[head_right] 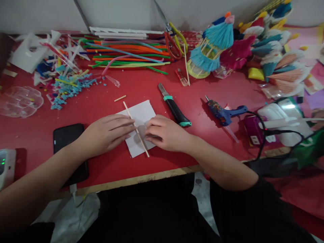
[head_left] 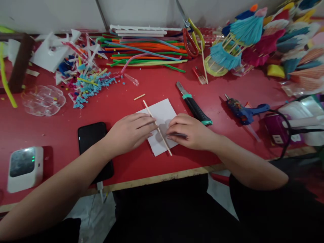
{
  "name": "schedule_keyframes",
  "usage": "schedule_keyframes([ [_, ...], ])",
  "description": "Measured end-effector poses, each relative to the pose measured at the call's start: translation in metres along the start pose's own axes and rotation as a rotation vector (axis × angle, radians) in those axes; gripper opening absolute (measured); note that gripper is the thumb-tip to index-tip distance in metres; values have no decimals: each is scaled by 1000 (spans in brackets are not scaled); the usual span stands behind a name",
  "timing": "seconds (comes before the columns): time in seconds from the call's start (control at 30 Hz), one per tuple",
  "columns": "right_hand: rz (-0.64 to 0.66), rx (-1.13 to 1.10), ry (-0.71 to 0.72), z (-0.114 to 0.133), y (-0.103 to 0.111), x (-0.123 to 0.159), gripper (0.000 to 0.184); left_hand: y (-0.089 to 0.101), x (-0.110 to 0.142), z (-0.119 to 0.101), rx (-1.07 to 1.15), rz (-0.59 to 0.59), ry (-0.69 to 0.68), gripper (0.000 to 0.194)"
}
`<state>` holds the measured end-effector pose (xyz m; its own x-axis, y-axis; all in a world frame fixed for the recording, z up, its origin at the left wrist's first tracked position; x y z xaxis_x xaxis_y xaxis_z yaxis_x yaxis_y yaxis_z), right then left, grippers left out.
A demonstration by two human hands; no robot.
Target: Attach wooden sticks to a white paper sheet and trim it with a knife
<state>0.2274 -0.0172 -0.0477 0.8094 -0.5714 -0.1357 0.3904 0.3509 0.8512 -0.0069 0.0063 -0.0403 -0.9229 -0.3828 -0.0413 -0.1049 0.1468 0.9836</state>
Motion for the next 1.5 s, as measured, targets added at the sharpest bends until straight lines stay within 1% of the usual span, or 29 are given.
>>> schedule_keyframes([
  [0.2,44,-50,8,1,2,3,13,-4,-1,3,72,82,24,35],
  [0.37,77,-79,-72,0,6,5,13,-8,-2,4,119,129,38,40],
  [0.43,79,-86,-77,1,7,5,13,-8,-2,4,134,142,43,40],
  [0.73,59,-44,11,-1,4,6,14,-2,1,2,76,73,37,33],
  [0.93,50,0,53,-3,2,7,17,1,4,1,13,54,26,31],
  [1.27,55,-12,54,-3,1,5,16,2,6,0,59,76,37,33],
  [1.4,70,-16,55,-1,3,5,18,1,7,-1,-4,111,25,34],
  [1.5,111,-18,59,0,5,5,23,0,8,-2,-23,120,24,36],
])
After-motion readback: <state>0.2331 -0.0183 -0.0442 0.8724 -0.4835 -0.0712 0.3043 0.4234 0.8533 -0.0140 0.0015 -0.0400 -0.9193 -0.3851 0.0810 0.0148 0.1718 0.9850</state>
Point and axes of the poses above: each hand's wrist, its own x-axis away from the middle knuckle, its own y-axis out of the back of the hand, z = x × y, the point moved 2 cm from there along -x, towards the middle knuckle, and after that the axes turned 15 degrees about z, right-handed, at the moved point
